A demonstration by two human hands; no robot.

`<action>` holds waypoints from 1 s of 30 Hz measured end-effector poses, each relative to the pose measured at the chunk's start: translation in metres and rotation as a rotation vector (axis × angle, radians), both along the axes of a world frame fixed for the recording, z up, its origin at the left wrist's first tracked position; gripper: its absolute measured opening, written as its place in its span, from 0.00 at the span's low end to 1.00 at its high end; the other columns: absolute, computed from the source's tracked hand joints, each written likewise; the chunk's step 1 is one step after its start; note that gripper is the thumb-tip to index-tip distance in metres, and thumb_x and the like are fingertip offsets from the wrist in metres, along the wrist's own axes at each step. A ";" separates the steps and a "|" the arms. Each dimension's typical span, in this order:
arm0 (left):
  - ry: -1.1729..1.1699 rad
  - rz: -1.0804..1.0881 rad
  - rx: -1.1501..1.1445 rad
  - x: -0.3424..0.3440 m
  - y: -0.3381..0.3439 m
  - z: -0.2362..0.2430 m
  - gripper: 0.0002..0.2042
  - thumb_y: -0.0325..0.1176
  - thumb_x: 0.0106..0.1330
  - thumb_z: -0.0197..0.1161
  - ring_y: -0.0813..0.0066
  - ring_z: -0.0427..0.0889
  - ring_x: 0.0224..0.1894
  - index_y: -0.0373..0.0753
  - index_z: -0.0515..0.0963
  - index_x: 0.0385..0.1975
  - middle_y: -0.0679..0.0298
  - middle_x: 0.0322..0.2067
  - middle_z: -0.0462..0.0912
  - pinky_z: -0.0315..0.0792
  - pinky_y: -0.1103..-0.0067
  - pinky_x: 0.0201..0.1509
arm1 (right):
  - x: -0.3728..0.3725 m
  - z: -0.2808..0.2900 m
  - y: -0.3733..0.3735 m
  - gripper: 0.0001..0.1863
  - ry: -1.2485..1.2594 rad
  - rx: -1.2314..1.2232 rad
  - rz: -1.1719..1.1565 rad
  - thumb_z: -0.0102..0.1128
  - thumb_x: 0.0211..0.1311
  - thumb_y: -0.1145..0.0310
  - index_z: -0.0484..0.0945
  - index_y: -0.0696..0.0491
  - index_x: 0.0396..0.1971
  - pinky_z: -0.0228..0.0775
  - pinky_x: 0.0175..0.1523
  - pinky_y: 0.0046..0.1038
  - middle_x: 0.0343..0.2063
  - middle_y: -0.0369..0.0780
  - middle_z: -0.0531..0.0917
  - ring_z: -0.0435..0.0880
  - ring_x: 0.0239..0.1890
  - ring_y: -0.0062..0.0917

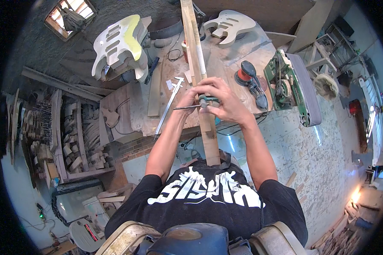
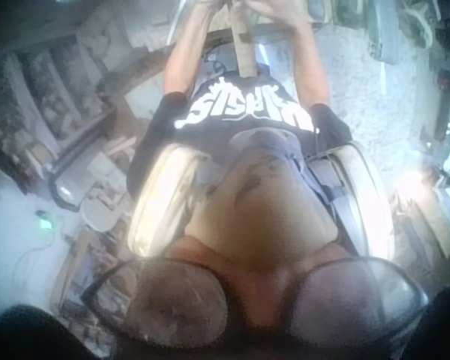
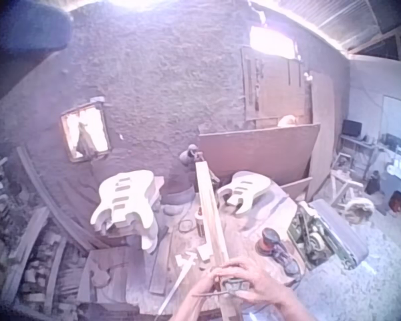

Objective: The person aligns two pieces of wood on a workbench and secures them together using a green C-clamp.

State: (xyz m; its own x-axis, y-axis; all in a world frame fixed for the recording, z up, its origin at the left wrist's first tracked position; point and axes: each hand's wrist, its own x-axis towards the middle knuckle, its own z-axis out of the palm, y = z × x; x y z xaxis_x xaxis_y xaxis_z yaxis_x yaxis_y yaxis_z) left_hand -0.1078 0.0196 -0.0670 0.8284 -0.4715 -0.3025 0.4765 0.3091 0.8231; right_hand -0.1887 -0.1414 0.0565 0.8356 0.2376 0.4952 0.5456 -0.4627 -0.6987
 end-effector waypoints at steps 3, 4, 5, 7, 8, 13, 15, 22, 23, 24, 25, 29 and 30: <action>-0.005 -0.062 -0.056 0.000 -0.001 0.004 0.17 0.39 0.59 0.66 0.76 0.81 0.34 0.35 0.78 0.43 0.66 0.32 0.80 0.78 0.77 0.38 | 0.009 -0.016 -0.014 0.21 -0.121 -0.165 0.192 0.78 0.45 0.66 0.82 0.55 0.39 0.71 0.57 0.34 0.45 0.43 0.79 0.79 0.52 0.36; -0.001 -0.073 -0.098 -0.001 -0.002 0.007 0.17 0.38 0.58 0.66 0.77 0.81 0.35 0.35 0.78 0.43 0.66 0.32 0.80 0.78 0.78 0.40 | 0.009 -0.023 -0.014 0.20 -0.051 -0.121 0.146 0.77 0.45 0.68 0.82 0.55 0.41 0.70 0.57 0.34 0.46 0.43 0.79 0.78 0.53 0.36; -0.003 -0.069 -0.098 0.000 -0.001 0.004 0.17 0.38 0.58 0.66 0.77 0.81 0.35 0.35 0.78 0.43 0.66 0.32 0.80 0.78 0.78 0.40 | 0.008 -0.021 -0.010 0.21 0.017 -0.076 0.108 0.75 0.45 0.71 0.82 0.54 0.43 0.70 0.58 0.34 0.48 0.43 0.79 0.77 0.54 0.36; -0.004 -0.039 -0.011 0.002 0.002 -0.003 0.17 0.38 0.59 0.66 0.77 0.81 0.37 0.35 0.77 0.44 0.66 0.33 0.81 0.78 0.77 0.41 | 0.002 -0.014 -0.001 0.19 0.021 -0.034 0.045 0.73 0.45 0.73 0.83 0.53 0.42 0.70 0.58 0.35 0.48 0.42 0.79 0.77 0.54 0.36; -0.002 -0.038 -0.009 0.000 0.001 0.000 0.17 0.38 0.59 0.66 0.77 0.81 0.37 0.35 0.77 0.44 0.66 0.33 0.81 0.78 0.77 0.41 | 0.001 -0.008 0.002 0.19 0.030 0.011 -0.024 0.72 0.46 0.76 0.84 0.53 0.42 0.70 0.59 0.35 0.48 0.41 0.80 0.77 0.54 0.35; -0.001 0.003 -0.040 -0.002 -0.001 0.002 0.16 0.37 0.60 0.65 0.76 0.80 0.38 0.35 0.78 0.44 0.65 0.36 0.81 0.77 0.78 0.43 | 0.009 -0.018 -0.013 0.19 -0.096 -0.141 0.138 0.76 0.46 0.70 0.82 0.54 0.41 0.70 0.57 0.34 0.46 0.42 0.79 0.77 0.53 0.37; 0.007 -0.060 -0.041 0.000 0.000 0.005 0.16 0.37 0.60 0.64 0.76 0.80 0.39 0.35 0.78 0.44 0.64 0.36 0.81 0.77 0.78 0.43 | 0.010 -0.023 -0.016 0.21 -0.127 -0.185 0.165 0.76 0.45 0.68 0.82 0.54 0.43 0.70 0.57 0.34 0.46 0.42 0.79 0.77 0.53 0.37; -0.056 -0.032 -0.027 0.009 0.005 -0.025 0.16 0.39 0.61 0.64 0.76 0.81 0.38 0.34 0.78 0.44 0.64 0.36 0.80 0.78 0.77 0.42 | 0.004 -0.005 -0.002 0.17 -0.095 -0.070 0.094 0.76 0.47 0.69 0.81 0.56 0.37 0.70 0.56 0.34 0.45 0.42 0.78 0.77 0.52 0.35; -0.054 -0.042 -0.029 0.009 0.002 -0.021 0.16 0.39 0.61 0.64 0.76 0.81 0.38 0.34 0.78 0.44 0.64 0.36 0.80 0.78 0.77 0.42 | 0.007 -0.012 -0.009 0.18 -0.173 -0.206 0.158 0.77 0.48 0.65 0.80 0.57 0.35 0.70 0.56 0.33 0.43 0.43 0.77 0.77 0.51 0.34; -0.035 -0.098 -0.048 0.008 0.002 -0.012 0.16 0.39 0.61 0.64 0.76 0.81 0.38 0.35 0.78 0.43 0.64 0.36 0.80 0.77 0.78 0.42 | 0.006 -0.020 -0.011 0.18 -0.171 -0.209 0.148 0.77 0.48 0.65 0.80 0.57 0.35 0.70 0.56 0.33 0.43 0.43 0.77 0.77 0.51 0.34; -0.017 -0.154 -0.067 0.007 0.000 -0.004 0.16 0.39 0.61 0.64 0.76 0.80 0.39 0.35 0.78 0.43 0.64 0.37 0.80 0.77 0.78 0.42 | 0.004 -0.029 -0.013 0.18 -0.085 -0.133 0.087 0.76 0.48 0.66 0.81 0.56 0.37 0.70 0.57 0.34 0.45 0.43 0.78 0.77 0.52 0.34; -0.014 -0.048 0.015 0.002 0.000 -0.003 0.16 0.39 0.61 0.64 0.76 0.81 0.38 0.35 0.78 0.43 0.64 0.37 0.80 0.77 0.78 0.41 | -0.003 -0.009 0.005 0.15 0.021 0.026 -0.037 0.73 0.49 0.71 0.83 0.54 0.38 0.69 0.59 0.34 0.47 0.42 0.78 0.77 0.54 0.34; -0.017 -0.022 -0.024 0.001 0.001 -0.005 0.16 0.39 0.61 0.64 0.76 0.81 0.38 0.34 0.78 0.43 0.64 0.37 0.81 0.78 0.78 0.41 | -0.003 -0.004 0.005 0.15 0.021 0.027 -0.031 0.73 0.49 0.71 0.83 0.54 0.38 0.69 0.59 0.34 0.47 0.42 0.78 0.77 0.54 0.34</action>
State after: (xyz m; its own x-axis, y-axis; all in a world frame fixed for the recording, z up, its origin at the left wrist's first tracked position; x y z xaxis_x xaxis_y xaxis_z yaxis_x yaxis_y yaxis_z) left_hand -0.1063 0.0211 -0.0720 0.8225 -0.4968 -0.2770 0.4697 0.3186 0.8233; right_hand -0.1912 -0.1367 0.0523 0.8526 0.1979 0.4837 0.5166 -0.4597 -0.7224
